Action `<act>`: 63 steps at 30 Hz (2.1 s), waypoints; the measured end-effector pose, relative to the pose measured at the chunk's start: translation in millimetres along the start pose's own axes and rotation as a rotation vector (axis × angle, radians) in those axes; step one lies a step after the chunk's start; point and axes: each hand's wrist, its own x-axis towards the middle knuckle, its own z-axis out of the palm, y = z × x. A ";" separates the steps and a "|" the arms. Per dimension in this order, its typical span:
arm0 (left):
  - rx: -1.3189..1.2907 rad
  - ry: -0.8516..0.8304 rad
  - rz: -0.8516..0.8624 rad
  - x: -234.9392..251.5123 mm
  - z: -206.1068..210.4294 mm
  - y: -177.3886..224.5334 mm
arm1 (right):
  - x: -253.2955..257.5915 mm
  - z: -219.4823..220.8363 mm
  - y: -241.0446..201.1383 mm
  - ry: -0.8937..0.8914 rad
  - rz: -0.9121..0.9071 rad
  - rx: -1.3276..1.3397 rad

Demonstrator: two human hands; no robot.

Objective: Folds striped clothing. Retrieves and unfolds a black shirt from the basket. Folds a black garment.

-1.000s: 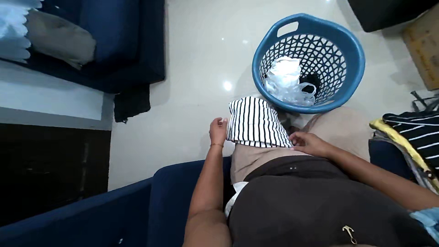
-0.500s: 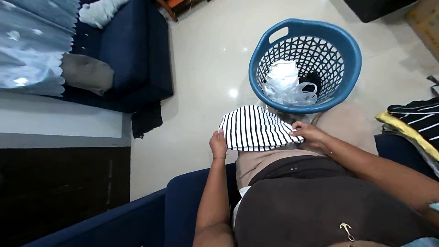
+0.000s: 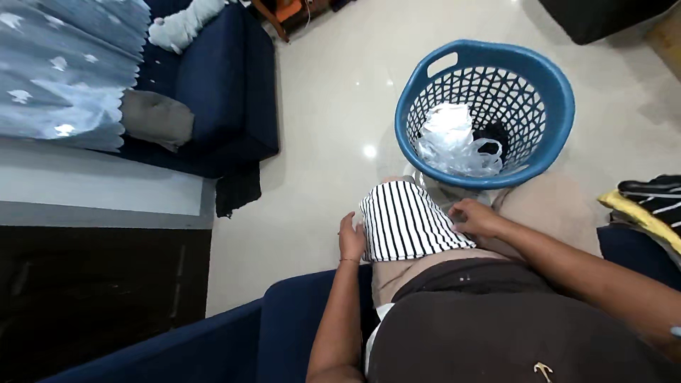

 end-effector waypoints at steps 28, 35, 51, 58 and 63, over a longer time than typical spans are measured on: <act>-0.750 -0.280 -0.225 100.9 36.8 -19.5 | 65.7 15.9 10.6 0.216 0.167 1.188; -0.788 -0.103 0.010 83.8 -25.8 6.7 | 57.5 -17.1 3.2 0.237 0.072 0.753; -0.380 0.144 0.776 -36.1 -125.2 5.0 | -36.6 -81.5 -30.8 0.775 -0.972 -0.087; -0.208 -0.153 0.396 -67.2 -13.3 -83.3 | -22.2 4.3 62.2 0.174 -0.868 -0.460; -0.296 -0.428 0.059 -51.0 -24.8 -98.7 | -13.7 -3.7 41.8 -0.208 -0.384 -0.448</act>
